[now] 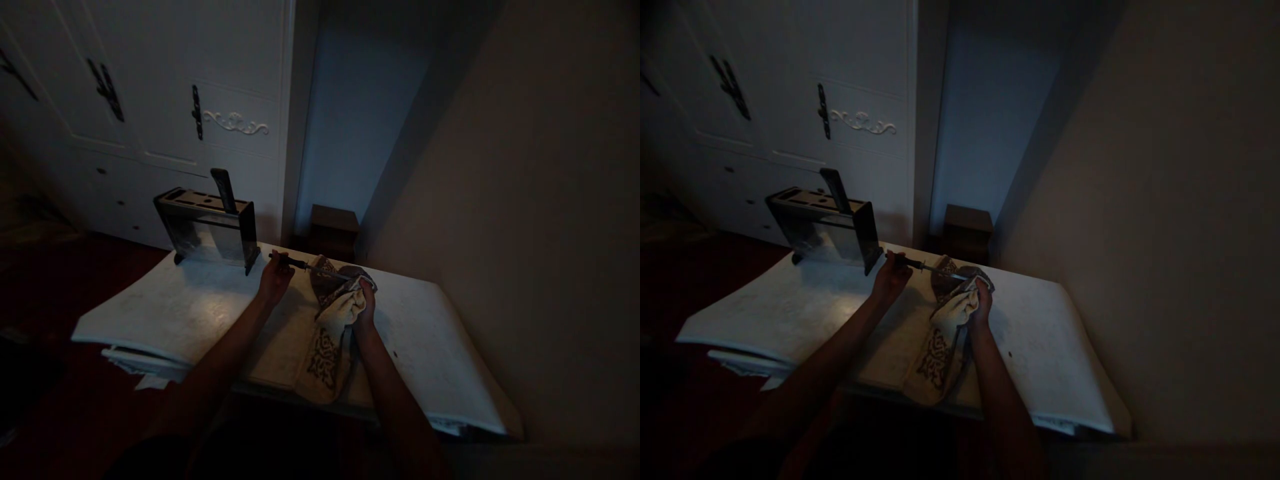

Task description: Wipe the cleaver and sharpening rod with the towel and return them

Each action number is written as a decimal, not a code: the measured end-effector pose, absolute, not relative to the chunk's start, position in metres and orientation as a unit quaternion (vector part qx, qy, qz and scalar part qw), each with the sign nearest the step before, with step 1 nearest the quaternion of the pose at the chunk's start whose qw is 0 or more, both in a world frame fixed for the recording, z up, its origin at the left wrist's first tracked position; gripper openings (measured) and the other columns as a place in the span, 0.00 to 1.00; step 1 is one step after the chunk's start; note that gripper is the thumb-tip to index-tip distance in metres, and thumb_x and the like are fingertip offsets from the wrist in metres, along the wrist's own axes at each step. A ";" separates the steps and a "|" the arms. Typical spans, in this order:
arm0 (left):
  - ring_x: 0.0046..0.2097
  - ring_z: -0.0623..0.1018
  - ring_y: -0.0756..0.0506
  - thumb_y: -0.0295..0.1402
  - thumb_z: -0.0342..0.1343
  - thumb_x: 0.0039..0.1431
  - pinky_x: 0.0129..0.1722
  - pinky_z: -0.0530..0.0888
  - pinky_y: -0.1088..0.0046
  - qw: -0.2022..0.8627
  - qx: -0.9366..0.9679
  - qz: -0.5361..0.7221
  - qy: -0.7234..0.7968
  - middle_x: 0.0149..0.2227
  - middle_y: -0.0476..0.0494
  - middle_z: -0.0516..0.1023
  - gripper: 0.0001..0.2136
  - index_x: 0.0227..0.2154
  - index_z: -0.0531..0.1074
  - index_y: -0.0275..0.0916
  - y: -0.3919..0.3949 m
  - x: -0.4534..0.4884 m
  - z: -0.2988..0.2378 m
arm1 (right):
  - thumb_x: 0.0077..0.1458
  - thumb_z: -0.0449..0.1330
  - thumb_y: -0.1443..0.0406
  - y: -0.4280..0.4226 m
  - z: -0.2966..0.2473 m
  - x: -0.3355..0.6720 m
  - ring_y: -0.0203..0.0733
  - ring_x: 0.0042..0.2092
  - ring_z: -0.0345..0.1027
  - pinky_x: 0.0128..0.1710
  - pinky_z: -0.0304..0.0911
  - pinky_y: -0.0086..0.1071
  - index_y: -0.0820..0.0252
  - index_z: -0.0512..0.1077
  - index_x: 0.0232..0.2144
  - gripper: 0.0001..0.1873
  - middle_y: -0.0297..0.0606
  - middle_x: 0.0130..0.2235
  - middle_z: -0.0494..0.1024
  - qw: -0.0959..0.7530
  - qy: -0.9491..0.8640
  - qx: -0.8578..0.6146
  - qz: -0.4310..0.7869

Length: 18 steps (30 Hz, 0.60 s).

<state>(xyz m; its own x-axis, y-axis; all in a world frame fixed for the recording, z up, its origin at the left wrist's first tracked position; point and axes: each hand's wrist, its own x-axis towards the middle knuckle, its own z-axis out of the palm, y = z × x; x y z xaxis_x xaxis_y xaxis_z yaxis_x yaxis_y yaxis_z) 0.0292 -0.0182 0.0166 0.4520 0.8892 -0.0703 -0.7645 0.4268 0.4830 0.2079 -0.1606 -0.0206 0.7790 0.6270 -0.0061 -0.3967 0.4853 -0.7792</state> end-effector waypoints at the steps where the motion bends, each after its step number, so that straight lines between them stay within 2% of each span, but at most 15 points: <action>1: 0.23 0.69 0.56 0.43 0.66 0.51 0.26 0.70 0.79 0.824 0.203 0.503 0.164 0.24 0.51 0.73 0.15 0.28 0.75 0.34 -0.018 0.029 0.016 | 0.46 0.63 0.58 -0.161 -0.019 0.208 0.37 0.31 0.74 0.37 0.70 0.30 0.57 0.73 0.31 0.11 0.28 0.29 0.80 0.851 -0.129 -0.404 0.310; 6: 0.30 0.74 0.53 0.45 0.67 0.47 0.33 0.73 0.77 0.795 0.269 0.514 0.179 0.28 0.49 0.75 0.18 0.31 0.76 0.35 -0.017 0.029 0.014 | 0.43 0.63 0.58 -0.163 -0.013 0.209 0.37 0.29 0.73 0.35 0.70 0.30 0.56 0.73 0.28 0.10 0.28 0.27 0.79 0.849 -0.120 -0.406 0.316; 13: 0.36 0.77 0.51 0.45 0.69 0.43 0.40 0.74 0.77 0.694 0.372 0.579 0.211 0.32 0.46 0.78 0.21 0.34 0.77 0.34 -0.026 0.021 0.022 | 0.41 0.64 0.59 -0.168 -0.005 0.205 0.38 0.28 0.73 0.33 0.70 0.31 0.57 0.73 0.26 0.09 0.29 0.25 0.79 0.855 -0.098 -0.401 0.314; 16: 0.40 0.80 0.46 0.47 0.69 0.42 0.45 0.75 0.69 0.701 0.380 0.575 0.185 0.34 0.44 0.79 0.22 0.36 0.75 0.36 -0.037 0.012 0.034 | 0.41 0.64 0.57 -0.167 -0.008 0.207 0.38 0.26 0.72 0.33 0.71 0.33 0.57 0.72 0.26 0.11 0.29 0.23 0.77 0.842 -0.110 -0.411 0.333; 18: 0.41 0.80 0.45 0.47 0.70 0.42 0.44 0.76 0.67 0.711 0.373 0.573 0.167 0.35 0.45 0.79 0.22 0.36 0.74 0.38 -0.044 0.003 0.048 | 0.40 0.65 0.56 -0.167 -0.012 0.210 0.39 0.26 0.72 0.32 0.71 0.33 0.58 0.73 0.26 0.13 0.30 0.24 0.78 0.835 -0.127 -0.424 0.326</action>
<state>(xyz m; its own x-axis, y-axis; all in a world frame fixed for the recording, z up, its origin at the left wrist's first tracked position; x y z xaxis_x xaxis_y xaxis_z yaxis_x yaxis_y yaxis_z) 0.0035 -0.0437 0.0484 0.2880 0.9386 0.1900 -0.6898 0.0657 0.7210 0.2098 -0.1668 -0.0122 0.7547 0.6530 -0.0642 -0.4372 0.4275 -0.7912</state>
